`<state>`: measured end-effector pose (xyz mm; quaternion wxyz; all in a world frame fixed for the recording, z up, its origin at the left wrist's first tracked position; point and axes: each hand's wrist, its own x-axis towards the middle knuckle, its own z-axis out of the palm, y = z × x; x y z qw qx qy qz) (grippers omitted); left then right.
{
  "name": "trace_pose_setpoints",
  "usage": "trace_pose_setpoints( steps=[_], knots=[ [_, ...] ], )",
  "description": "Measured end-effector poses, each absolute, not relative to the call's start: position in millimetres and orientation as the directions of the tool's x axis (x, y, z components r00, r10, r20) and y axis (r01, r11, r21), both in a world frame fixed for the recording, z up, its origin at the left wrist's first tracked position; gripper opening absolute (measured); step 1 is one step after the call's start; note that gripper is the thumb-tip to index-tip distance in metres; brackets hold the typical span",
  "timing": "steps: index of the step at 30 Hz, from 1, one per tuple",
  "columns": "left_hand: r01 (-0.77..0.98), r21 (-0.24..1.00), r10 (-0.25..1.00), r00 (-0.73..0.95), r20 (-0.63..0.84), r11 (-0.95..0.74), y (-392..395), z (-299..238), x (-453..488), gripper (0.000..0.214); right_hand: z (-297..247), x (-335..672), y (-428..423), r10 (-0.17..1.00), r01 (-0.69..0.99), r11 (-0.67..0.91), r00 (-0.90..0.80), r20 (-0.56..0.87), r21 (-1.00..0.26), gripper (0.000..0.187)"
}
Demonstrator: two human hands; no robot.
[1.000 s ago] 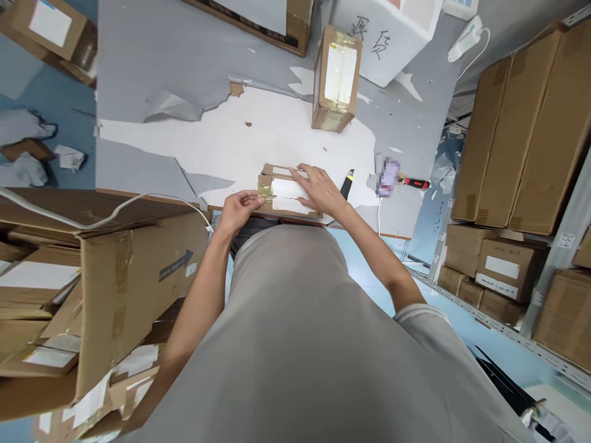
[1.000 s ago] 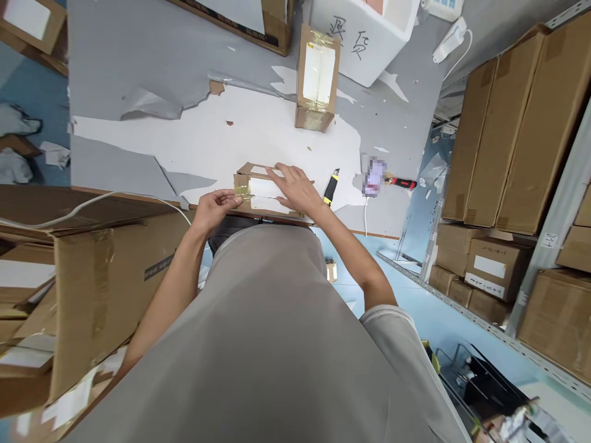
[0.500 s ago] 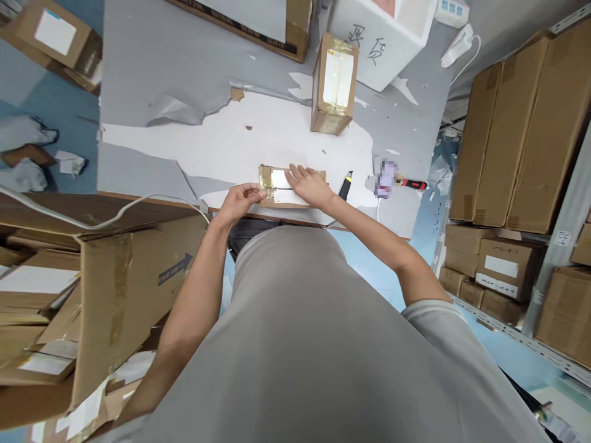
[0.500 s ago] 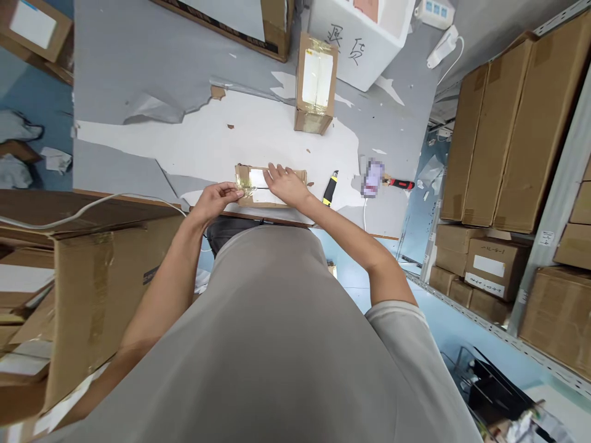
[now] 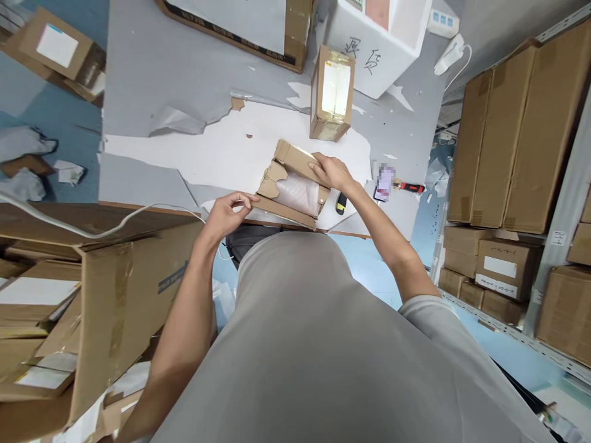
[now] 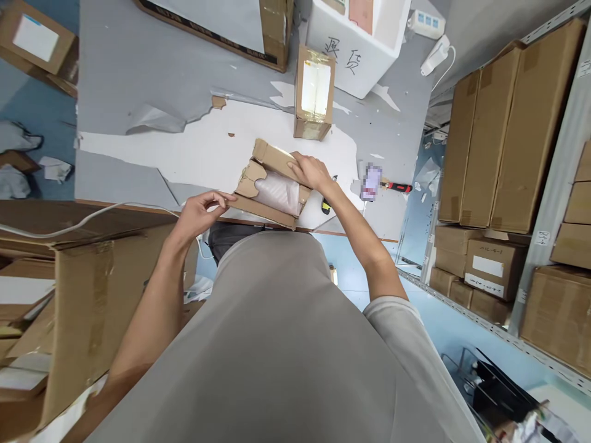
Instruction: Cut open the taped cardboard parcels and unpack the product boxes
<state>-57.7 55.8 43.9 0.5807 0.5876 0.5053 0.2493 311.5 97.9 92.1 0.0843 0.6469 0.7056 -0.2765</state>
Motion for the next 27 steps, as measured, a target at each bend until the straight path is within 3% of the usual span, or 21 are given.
trace_pose_setpoints(
  steps=[4, 8, 13, 15, 19, 23, 27],
  knots=[
    [0.427, 0.892, 0.903, 0.312, -0.297, 0.146, 56, 49, -41, 0.017, 69, 299, 82, 0.936, 0.964, -0.072, -0.024, -0.353, -0.256, 0.054],
    [0.623, 0.782, 0.921, 0.311, -0.236, -0.011, 53, 47, -22, 0.016, 54, 282, 64, 0.971, 0.963, -0.115, 0.057, -0.232, -0.242, 0.046],
    [0.707, 0.694, 0.926, 0.341, -0.161, -0.14, 46, 43, -15, 0.021, 58, 255, 30, 0.932, 0.941, 0.041, -0.157, -0.326, -0.335, 0.043],
    [0.725, 0.667, 0.918, 0.363, -0.158, -0.172, 46, 42, -14, 0.022, 61, 240, 18, 0.906, 0.957, 0.063, -0.175, -0.386, -0.284, 0.044],
    [0.742, 0.637, 0.889, 0.417, -0.192, -0.211, 48, 41, -11, 0.029, 64, 218, 9, 0.869, 0.989, 0.029, -0.098, -0.484, -0.148, 0.07],
    [0.769, 0.602, 0.882, 0.418, -0.219, -0.215, 44, 46, -8, 0.033, 67, 214, 9, 0.811, 0.99, 0.07, -0.128, -0.572, -0.123, 0.053],
    [0.79, 0.58, 0.864, 0.42, -0.278, -0.197, 39, 53, -8, 0.023, 76, 211, 5, 0.759, 0.967, 0.13, -0.239, -0.606, -0.219, 0.045]
  ],
)
